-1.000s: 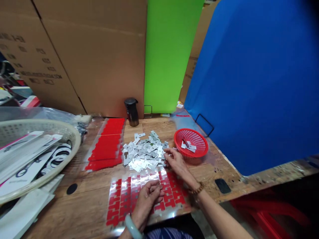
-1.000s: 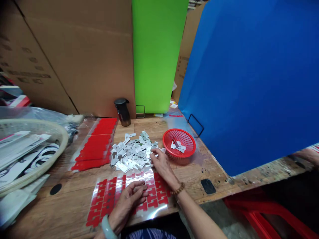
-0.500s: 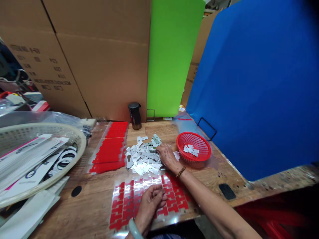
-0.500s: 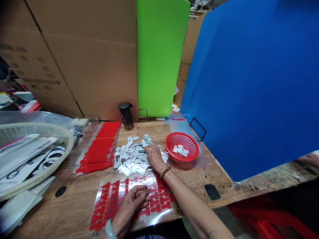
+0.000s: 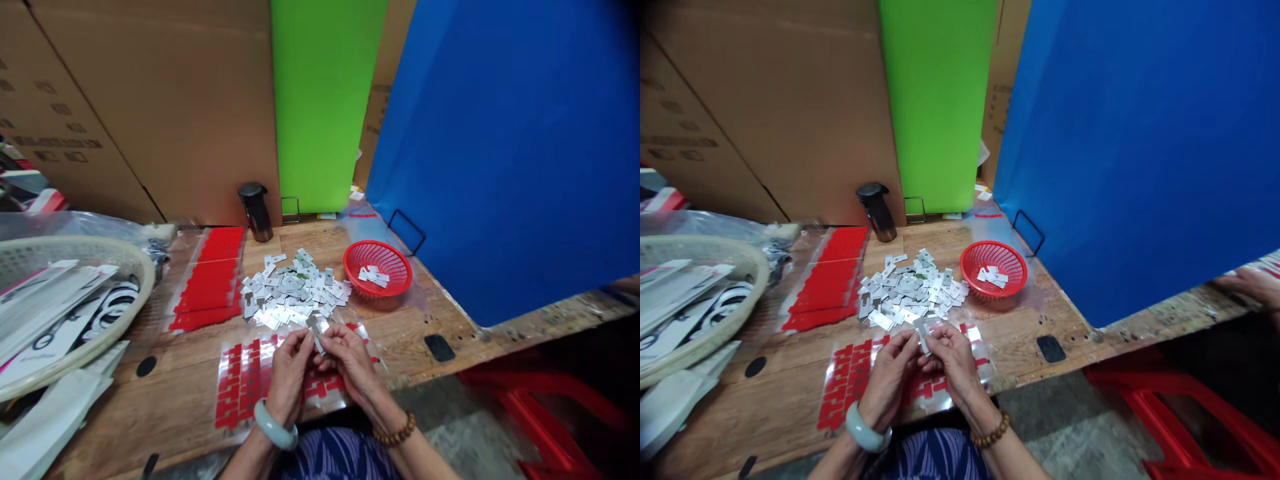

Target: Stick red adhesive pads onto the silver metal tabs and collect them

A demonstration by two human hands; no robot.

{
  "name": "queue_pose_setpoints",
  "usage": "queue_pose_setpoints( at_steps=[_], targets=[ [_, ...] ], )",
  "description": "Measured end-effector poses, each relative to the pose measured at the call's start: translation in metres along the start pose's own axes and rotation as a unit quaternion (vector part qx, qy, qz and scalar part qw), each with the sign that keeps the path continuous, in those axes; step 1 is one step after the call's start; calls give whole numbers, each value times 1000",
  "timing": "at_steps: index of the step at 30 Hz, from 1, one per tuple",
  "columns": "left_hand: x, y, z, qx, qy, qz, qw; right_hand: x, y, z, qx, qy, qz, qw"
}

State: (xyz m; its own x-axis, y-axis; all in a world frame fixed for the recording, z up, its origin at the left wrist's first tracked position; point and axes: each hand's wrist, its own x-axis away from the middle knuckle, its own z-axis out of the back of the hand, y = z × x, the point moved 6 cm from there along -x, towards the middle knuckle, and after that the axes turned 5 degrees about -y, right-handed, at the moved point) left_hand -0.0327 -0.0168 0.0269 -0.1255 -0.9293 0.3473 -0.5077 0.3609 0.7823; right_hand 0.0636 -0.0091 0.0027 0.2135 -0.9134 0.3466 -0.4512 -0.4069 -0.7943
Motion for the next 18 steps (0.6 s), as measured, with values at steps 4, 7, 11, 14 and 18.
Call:
queue_pose_setpoints(
  at_steps=[4, 7, 11, 14, 18],
  targets=[
    [3, -5, 1, -28, -13, 17, 999, 10, 0, 6, 112, -15, 3, 994],
    [8, -3, -4, -55, -39, 50, 996, 16, -15, 19, 187, -18, 43, 981],
    [17, -4, -12, -103, -67, 119, 985, 24, -26, 29, 113, -91, 54, 988],
    [22, -10, -22, -106, -113, 171, 973, 29, -23, 28, 47, -163, 24, 985],
    [26, -16, -29, -69, -148, 214, 963, 34, -21, 27, -5, -196, 48, 979]
  ],
)
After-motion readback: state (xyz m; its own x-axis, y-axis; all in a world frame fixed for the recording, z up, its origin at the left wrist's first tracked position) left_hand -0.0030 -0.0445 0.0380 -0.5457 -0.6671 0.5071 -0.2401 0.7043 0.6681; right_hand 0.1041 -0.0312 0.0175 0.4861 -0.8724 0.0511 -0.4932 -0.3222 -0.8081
